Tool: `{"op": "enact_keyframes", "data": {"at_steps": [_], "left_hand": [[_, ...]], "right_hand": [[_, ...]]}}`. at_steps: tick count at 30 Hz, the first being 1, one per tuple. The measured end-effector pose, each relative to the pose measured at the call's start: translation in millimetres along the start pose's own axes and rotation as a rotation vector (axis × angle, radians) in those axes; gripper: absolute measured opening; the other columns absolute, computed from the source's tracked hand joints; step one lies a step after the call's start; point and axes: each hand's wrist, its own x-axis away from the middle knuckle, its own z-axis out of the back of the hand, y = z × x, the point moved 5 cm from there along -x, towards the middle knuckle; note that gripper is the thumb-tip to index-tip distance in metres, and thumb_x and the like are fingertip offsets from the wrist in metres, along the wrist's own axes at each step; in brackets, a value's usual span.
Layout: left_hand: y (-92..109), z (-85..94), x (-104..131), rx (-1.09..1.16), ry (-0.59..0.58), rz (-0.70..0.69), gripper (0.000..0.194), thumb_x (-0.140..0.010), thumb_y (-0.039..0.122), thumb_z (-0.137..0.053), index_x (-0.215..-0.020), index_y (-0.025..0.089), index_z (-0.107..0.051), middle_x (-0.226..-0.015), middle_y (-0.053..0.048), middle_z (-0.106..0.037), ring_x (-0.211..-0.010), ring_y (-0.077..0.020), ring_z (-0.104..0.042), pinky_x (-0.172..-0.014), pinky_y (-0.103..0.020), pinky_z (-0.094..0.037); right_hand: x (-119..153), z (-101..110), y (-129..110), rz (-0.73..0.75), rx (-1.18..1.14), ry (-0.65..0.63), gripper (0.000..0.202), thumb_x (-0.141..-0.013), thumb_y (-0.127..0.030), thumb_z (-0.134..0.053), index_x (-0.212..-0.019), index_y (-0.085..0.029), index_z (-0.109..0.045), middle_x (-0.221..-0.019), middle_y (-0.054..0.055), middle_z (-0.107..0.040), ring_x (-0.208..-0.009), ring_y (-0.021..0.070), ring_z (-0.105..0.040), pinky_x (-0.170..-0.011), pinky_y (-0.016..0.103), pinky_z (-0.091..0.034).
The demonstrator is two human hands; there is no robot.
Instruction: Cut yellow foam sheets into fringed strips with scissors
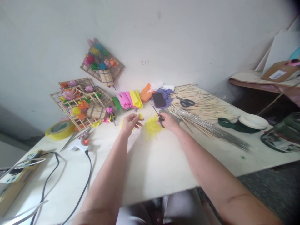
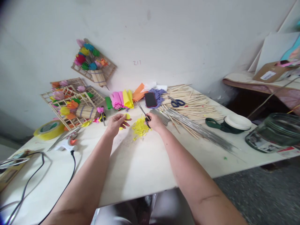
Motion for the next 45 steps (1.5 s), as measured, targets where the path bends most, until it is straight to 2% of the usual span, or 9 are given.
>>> {"op": "enact_keyframes", "data": {"at_steps": [4, 8, 13, 20, 24, 30, 33, 38, 45], "left_hand": [[-4.5, 15.3, -10.0, -0.091, 0.100, 0.044, 0.030, -0.063, 0.042, -0.064, -0.068, 0.013, -0.059, -0.070, -0.008, -0.066, -0.045, -0.0094, -0.053, -0.041, -0.020, -0.039], [-14.4, 40.1, -20.4, -0.394, 0.249, 0.213, 0.020, -0.058, 0.034, -0.068, -0.058, 0.015, -0.063, -0.057, -0.005, -0.062, -0.045, -0.0122, -0.052, -0.046, -0.024, -0.040], [-5.5, 68.0, -15.9, -0.687, 0.372, 0.187, 0.013, -0.054, 0.032, -0.069, -0.056, 0.020, -0.066, -0.047, -0.003, -0.057, -0.059, -0.0191, -0.057, -0.056, -0.026, -0.039], [1.8, 83.8, 7.6, -0.868, 0.526, 0.197, 0.018, -0.050, 0.025, -0.070, -0.068, 0.022, -0.068, -0.075, -0.008, -0.067, -0.083, -0.0270, -0.058, -0.071, -0.032, -0.040], [17.5, 57.6, 11.6, -0.982, 0.517, 0.044, 0.024, -0.066, 0.030, -0.058, -0.087, 0.021, -0.068, -0.086, -0.008, -0.067, -0.084, -0.0241, -0.059, -0.073, -0.032, -0.041], [13.4, -27.9, 15.9, -0.969, 0.089, -0.161, 0.022, -0.071, 0.028, -0.055, -0.088, 0.020, -0.067, -0.082, -0.002, -0.067, -0.071, -0.0136, -0.059, -0.068, -0.024, -0.043], [1.7, -52.9, 21.7, -1.015, -0.010, -0.217, 0.025, -0.069, 0.028, -0.057, -0.090, 0.019, -0.066, -0.091, -0.004, -0.064, -0.077, -0.0147, -0.058, -0.070, -0.024, -0.044], [-15.2, -59.4, 24.0, -1.076, -0.013, -0.182, 0.026, -0.070, 0.026, -0.056, -0.093, 0.019, -0.066, -0.097, -0.005, -0.062, -0.086, -0.0168, -0.056, -0.075, -0.026, -0.044], [-18.8, -58.3, 24.2, -1.078, 0.004, -0.195, 0.024, -0.072, 0.027, -0.054, -0.091, 0.019, -0.066, -0.097, -0.006, -0.061, -0.090, -0.0178, -0.055, -0.078, -0.027, -0.044]], "right_hand": [[0.8, 1.6, -1.6, 0.036, 0.185, 0.045, 0.034, -0.058, -0.018, -0.066, -0.091, -0.022, -0.061, -0.076, 0.001, -0.065, -0.069, 0.0166, -0.057, -0.056, 0.024, -0.040], [1.4, 1.6, -1.7, 0.043, 0.315, 0.045, 0.034, -0.061, -0.023, -0.064, -0.094, -0.022, -0.061, -0.078, 0.002, -0.065, -0.069, 0.0161, -0.057, -0.056, 0.024, -0.039], [3.8, 3.4, -6.7, 0.058, 0.378, 0.067, 0.030, -0.062, -0.025, -0.061, -0.092, -0.022, -0.062, -0.074, 0.001, -0.065, -0.065, 0.0155, -0.055, -0.053, 0.024, -0.035], [4.1, 5.2, -8.0, 0.038, 0.419, 0.088, 0.030, -0.062, -0.025, -0.061, -0.092, -0.022, -0.062, -0.073, 0.001, -0.064, -0.063, 0.0154, -0.054, -0.051, 0.024, -0.033], [3.9, 7.7, -12.0, 0.096, 0.399, 0.064, 0.027, -0.063, -0.024, -0.059, -0.090, -0.022, -0.063, -0.074, 0.000, -0.065, -0.064, 0.0143, -0.055, -0.052, 0.022, -0.033], [8.8, 5.1, -24.8, 0.179, 0.413, 0.002, 0.028, -0.062, -0.022, -0.060, -0.090, -0.021, -0.064, -0.073, 0.000, -0.067, -0.066, 0.0143, -0.057, -0.053, 0.021, -0.035], [11.3, 1.5, -28.3, 0.200, 0.477, -0.023, 0.028, -0.064, -0.022, -0.060, -0.092, -0.022, -0.065, -0.080, 0.002, -0.068, -0.072, 0.0162, -0.059, -0.057, 0.022, -0.038], [12.7, -3.0, -27.6, 0.248, 0.579, -0.079, 0.028, -0.067, -0.022, -0.060, -0.095, -0.024, -0.064, -0.086, 0.002, -0.068, -0.077, 0.0177, -0.060, -0.064, 0.024, -0.041], [11.9, -3.5, -20.0, 0.229, 0.633, -0.104, 0.026, -0.069, -0.025, -0.058, -0.094, -0.024, -0.062, -0.082, 0.001, -0.068, -0.073, 0.0163, -0.060, -0.063, 0.024, -0.040]]}}
